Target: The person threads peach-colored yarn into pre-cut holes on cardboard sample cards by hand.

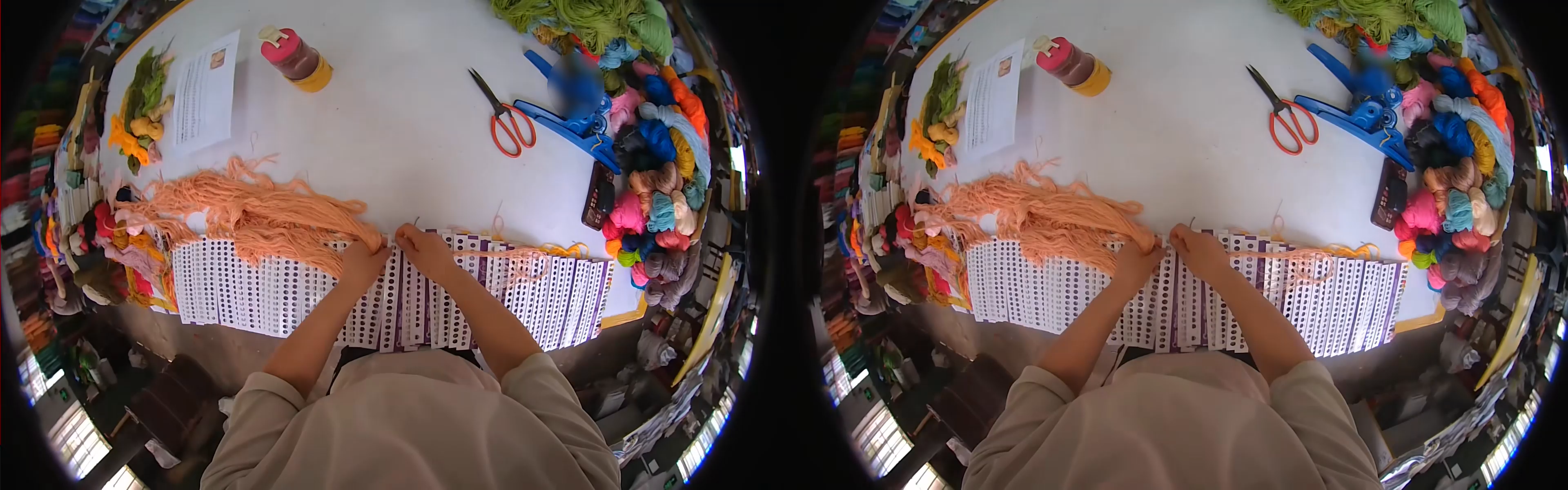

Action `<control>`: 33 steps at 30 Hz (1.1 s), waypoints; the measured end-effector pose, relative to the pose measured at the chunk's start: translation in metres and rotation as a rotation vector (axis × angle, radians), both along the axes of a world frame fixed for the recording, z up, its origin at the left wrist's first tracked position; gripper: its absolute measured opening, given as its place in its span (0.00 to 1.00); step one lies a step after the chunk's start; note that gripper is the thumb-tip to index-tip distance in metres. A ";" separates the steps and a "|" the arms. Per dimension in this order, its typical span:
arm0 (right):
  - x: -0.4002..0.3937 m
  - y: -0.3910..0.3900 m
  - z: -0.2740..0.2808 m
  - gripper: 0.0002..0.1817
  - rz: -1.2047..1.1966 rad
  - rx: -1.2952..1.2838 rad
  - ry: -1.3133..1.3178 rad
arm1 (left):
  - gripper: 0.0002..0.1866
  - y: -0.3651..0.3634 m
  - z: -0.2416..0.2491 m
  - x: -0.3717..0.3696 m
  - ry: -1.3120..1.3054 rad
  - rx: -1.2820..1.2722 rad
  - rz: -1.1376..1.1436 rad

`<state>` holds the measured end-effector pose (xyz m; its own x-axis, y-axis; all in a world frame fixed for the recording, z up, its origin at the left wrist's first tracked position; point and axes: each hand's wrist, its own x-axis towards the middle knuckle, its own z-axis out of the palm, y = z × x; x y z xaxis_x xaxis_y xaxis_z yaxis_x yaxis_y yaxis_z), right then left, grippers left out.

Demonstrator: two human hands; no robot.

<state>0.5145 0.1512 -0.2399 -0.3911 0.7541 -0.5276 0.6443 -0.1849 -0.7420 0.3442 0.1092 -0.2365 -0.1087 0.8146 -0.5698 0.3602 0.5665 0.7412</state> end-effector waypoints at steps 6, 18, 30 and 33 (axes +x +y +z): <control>0.000 0.003 0.000 0.10 -0.060 -0.056 0.066 | 0.08 0.016 0.006 -0.005 -0.405 -0.296 0.242; 0.010 0.015 -0.009 0.12 -0.237 -0.493 0.365 | 0.05 0.029 0.023 -0.027 -0.488 -0.335 0.256; 0.010 0.020 -0.001 0.11 -0.223 -0.573 0.483 | 0.10 0.017 -0.006 -0.012 0.030 -0.099 -0.471; 0.005 0.016 -0.009 0.09 -0.274 -0.555 0.392 | 0.10 0.032 0.012 -0.045 0.291 -0.129 -0.651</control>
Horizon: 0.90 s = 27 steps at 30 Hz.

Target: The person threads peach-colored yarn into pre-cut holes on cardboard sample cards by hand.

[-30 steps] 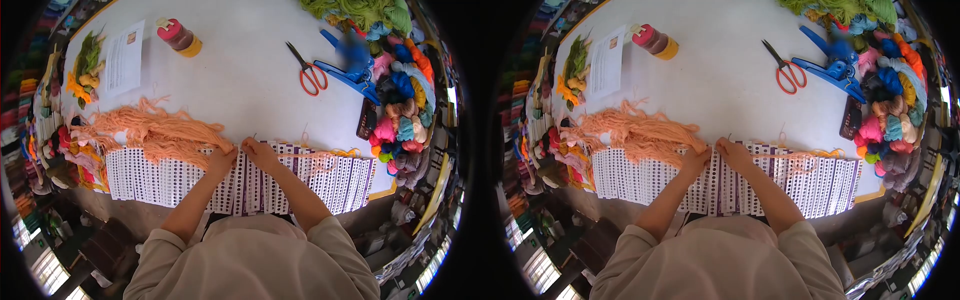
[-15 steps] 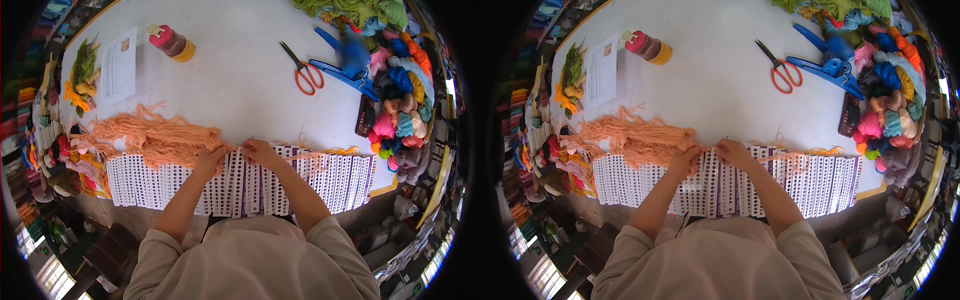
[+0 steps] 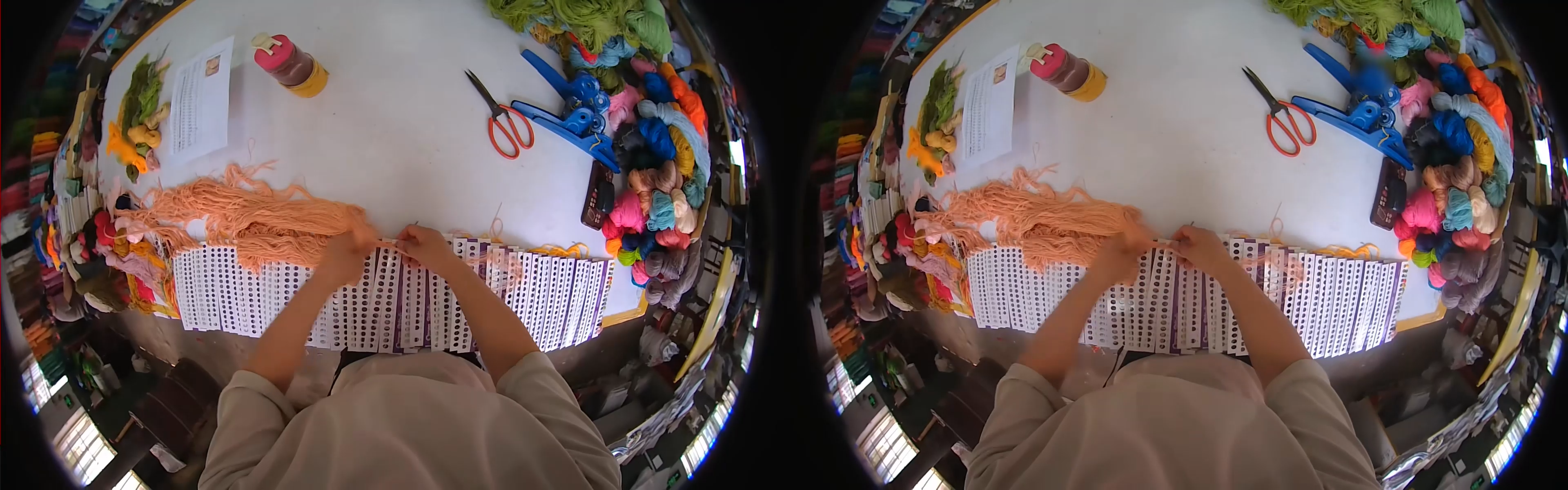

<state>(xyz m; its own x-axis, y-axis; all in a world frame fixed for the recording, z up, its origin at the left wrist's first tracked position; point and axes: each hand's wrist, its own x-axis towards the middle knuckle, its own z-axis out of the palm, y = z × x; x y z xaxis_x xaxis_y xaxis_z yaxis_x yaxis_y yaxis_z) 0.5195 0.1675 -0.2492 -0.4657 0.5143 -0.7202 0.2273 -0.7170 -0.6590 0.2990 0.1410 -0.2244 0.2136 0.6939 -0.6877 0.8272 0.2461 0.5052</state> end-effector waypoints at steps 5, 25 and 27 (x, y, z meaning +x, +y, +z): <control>-0.002 -0.002 -0.009 0.09 0.086 0.072 -0.133 | 0.04 0.019 0.075 -0.137 -0.894 -0.321 1.297; -0.060 -0.068 0.238 0.07 -0.335 0.305 0.280 | 0.18 -0.072 0.213 -0.003 -1.386 0.008 0.957; -0.064 -0.082 0.250 0.05 -0.310 0.420 0.262 | 0.20 -0.088 0.225 0.000 -1.297 0.092 0.822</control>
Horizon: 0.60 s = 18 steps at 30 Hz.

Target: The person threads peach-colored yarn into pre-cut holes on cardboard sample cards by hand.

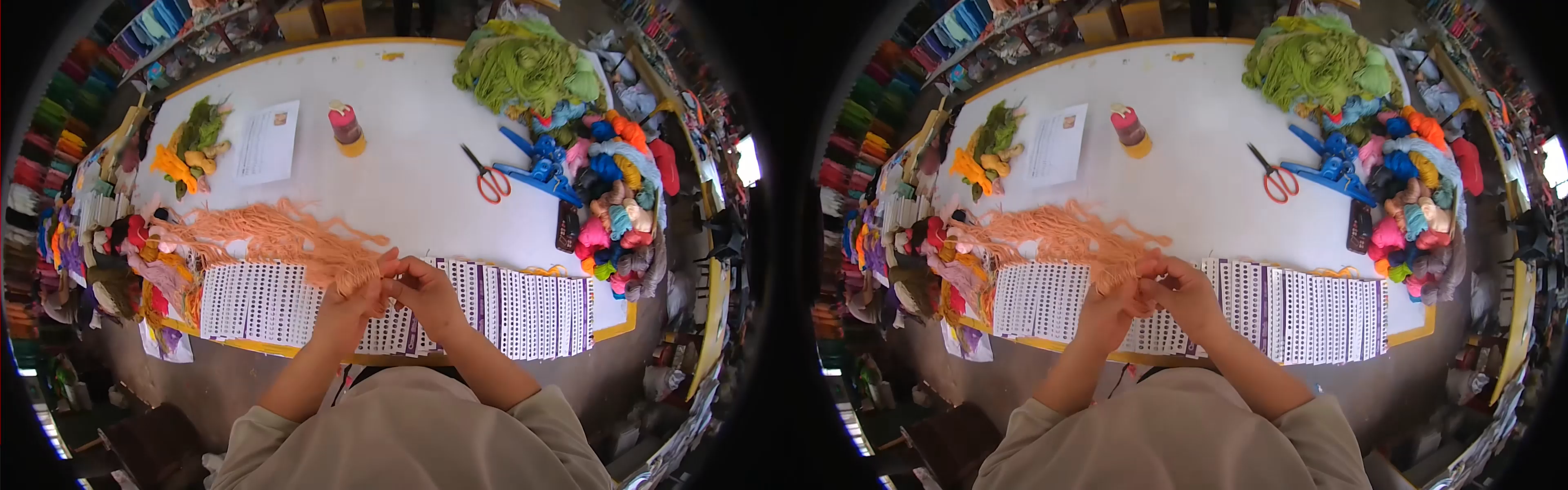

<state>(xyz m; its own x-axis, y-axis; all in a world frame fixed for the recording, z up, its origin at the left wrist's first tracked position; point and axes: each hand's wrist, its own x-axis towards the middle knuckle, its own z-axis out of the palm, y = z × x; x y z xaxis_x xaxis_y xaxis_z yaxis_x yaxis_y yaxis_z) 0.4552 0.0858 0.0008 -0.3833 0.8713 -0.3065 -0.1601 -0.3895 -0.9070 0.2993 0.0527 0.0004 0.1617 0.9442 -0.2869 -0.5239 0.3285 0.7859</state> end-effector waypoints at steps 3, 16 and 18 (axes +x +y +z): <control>0.000 -0.023 0.009 0.05 -0.008 -0.012 0.073 | 0.18 -0.020 0.016 -0.004 0.056 -0.021 -0.008; 0.005 -0.110 0.043 0.03 -0.100 0.182 0.028 | 0.21 -0.080 0.044 0.006 -0.152 0.021 -0.102; 0.013 -0.119 0.048 0.03 -0.100 0.176 0.008 | 0.20 -0.087 0.046 0.008 -0.191 0.027 -0.109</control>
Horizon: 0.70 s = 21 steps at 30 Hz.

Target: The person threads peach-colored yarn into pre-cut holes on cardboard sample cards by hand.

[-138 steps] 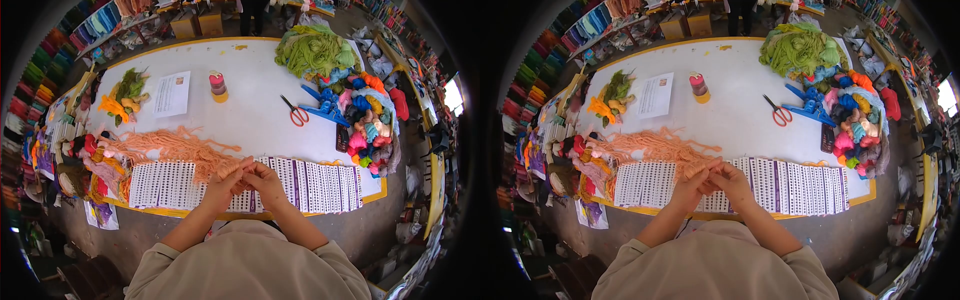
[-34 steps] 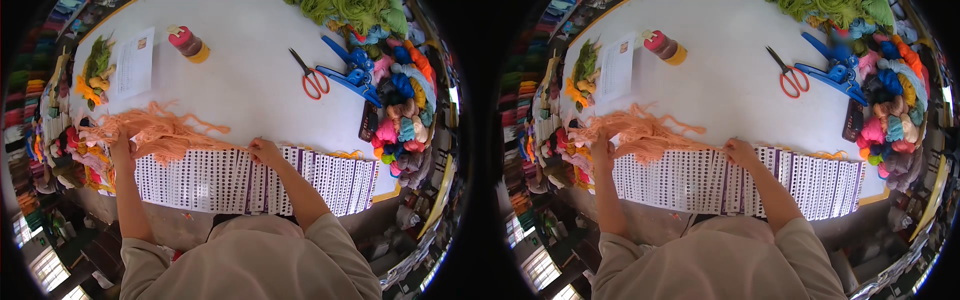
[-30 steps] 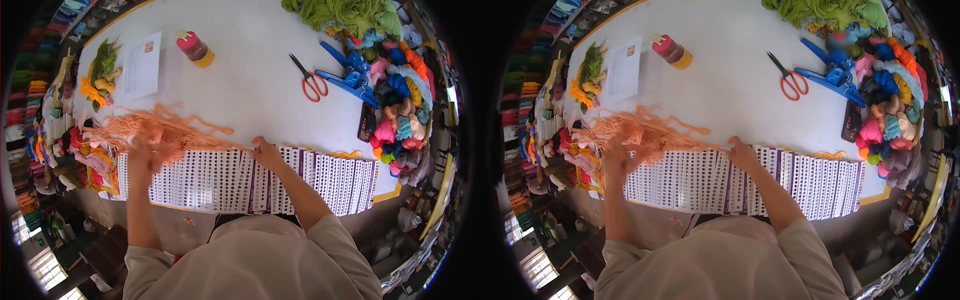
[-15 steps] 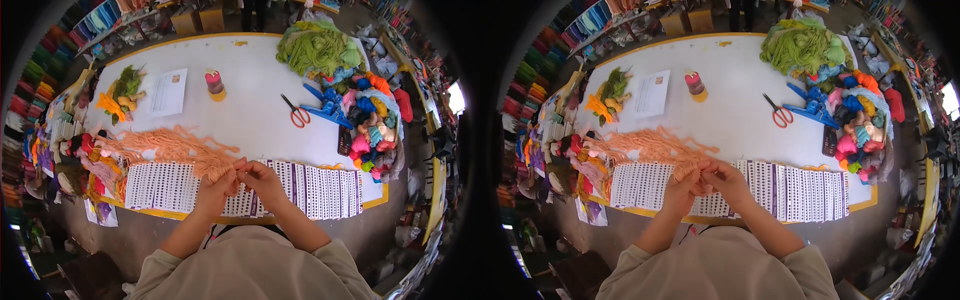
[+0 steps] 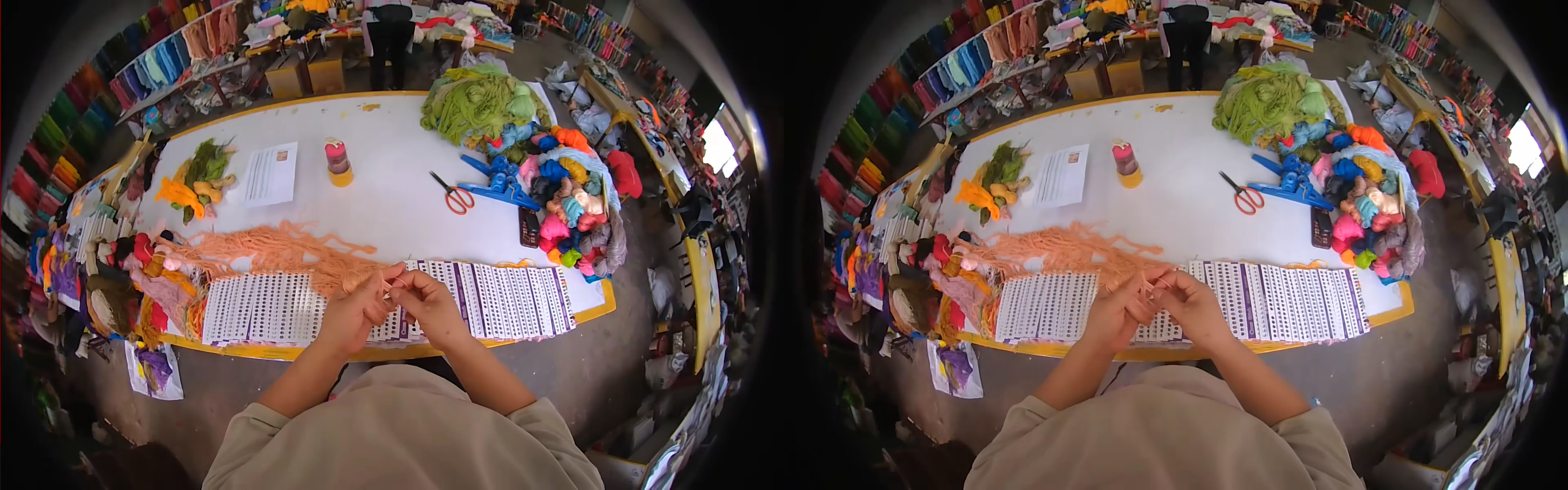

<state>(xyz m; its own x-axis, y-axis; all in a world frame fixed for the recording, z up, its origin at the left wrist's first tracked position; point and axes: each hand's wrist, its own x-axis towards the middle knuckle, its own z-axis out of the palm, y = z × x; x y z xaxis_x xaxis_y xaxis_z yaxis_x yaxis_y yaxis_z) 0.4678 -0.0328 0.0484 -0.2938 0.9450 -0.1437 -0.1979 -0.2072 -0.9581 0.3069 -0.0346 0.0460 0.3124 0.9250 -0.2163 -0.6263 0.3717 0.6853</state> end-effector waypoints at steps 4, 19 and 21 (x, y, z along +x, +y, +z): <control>0.011 -0.010 0.013 0.04 -0.013 -0.084 0.098 | 0.17 -0.012 0.018 0.007 0.059 0.074 0.005; 0.129 -0.005 0.017 0.04 0.052 -0.064 0.261 | 0.12 0.000 0.005 0.119 0.108 0.206 0.004; 0.151 0.002 0.011 0.04 0.043 -0.087 0.276 | 0.13 0.003 0.013 0.147 -0.049 0.173 0.083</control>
